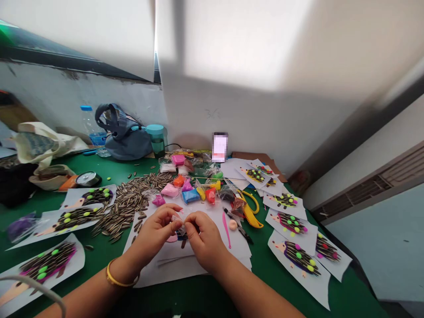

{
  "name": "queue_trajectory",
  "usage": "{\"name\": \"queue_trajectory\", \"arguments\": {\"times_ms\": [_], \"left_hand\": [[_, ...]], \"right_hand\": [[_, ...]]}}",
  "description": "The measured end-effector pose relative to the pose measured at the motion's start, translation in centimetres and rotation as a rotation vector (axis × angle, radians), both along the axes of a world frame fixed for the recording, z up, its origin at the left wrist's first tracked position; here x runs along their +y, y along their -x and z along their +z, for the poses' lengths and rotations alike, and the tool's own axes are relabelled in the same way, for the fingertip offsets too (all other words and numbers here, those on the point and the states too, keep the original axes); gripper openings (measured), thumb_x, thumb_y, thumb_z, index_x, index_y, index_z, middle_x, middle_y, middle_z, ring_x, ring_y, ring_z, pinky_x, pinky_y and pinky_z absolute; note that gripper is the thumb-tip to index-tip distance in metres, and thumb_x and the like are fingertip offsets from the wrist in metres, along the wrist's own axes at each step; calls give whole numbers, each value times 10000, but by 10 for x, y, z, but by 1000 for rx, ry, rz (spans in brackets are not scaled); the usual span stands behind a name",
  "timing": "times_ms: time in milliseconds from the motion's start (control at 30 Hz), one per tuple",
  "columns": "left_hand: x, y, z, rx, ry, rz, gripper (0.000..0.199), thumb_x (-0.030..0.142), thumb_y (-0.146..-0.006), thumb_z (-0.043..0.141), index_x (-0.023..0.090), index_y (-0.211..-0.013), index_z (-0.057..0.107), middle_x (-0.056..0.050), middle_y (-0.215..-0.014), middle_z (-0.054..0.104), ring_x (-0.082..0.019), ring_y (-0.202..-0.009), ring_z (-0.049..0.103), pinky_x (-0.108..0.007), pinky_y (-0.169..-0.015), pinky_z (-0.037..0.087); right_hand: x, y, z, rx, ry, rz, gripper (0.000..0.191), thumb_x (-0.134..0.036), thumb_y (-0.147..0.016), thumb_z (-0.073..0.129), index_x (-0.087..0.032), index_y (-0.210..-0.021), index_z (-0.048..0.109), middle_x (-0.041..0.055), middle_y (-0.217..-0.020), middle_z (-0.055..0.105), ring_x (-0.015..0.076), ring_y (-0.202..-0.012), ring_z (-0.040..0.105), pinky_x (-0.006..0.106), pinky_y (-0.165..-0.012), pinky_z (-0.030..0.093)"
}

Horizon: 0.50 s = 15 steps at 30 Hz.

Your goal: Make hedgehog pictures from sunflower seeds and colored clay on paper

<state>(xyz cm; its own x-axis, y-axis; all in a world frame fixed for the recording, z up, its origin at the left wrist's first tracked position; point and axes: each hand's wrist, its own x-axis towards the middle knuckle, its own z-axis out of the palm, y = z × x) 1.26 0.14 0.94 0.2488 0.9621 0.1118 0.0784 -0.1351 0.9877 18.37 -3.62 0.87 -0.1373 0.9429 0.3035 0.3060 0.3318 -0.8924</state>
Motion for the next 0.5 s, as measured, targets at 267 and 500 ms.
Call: {"name": "queue_trajectory", "arguments": {"times_ms": [267,500], "left_hand": [[-2,0,1,-215,281,-52,455,595,-738,723,163,-829,613,-44,-917,640,-99,-586,544,-233,-535,433],[-1,4,1,-105,138,-81,480,628,-831,602,179,-986,674,-18,-779,591,-115,-587,521,-247,-535,451]], "right_hand": [[5,-1,4,-118,-173,-12,161,-252,-882,620,-230,-1042,627,33,-915,610,179,-833,553,316,-748,461],[9,-7,-2,-102,-85,-69,100,-275,-925,577,-216,-940,657,11,-846,624,159,-766,550,287,-709,436]]}}
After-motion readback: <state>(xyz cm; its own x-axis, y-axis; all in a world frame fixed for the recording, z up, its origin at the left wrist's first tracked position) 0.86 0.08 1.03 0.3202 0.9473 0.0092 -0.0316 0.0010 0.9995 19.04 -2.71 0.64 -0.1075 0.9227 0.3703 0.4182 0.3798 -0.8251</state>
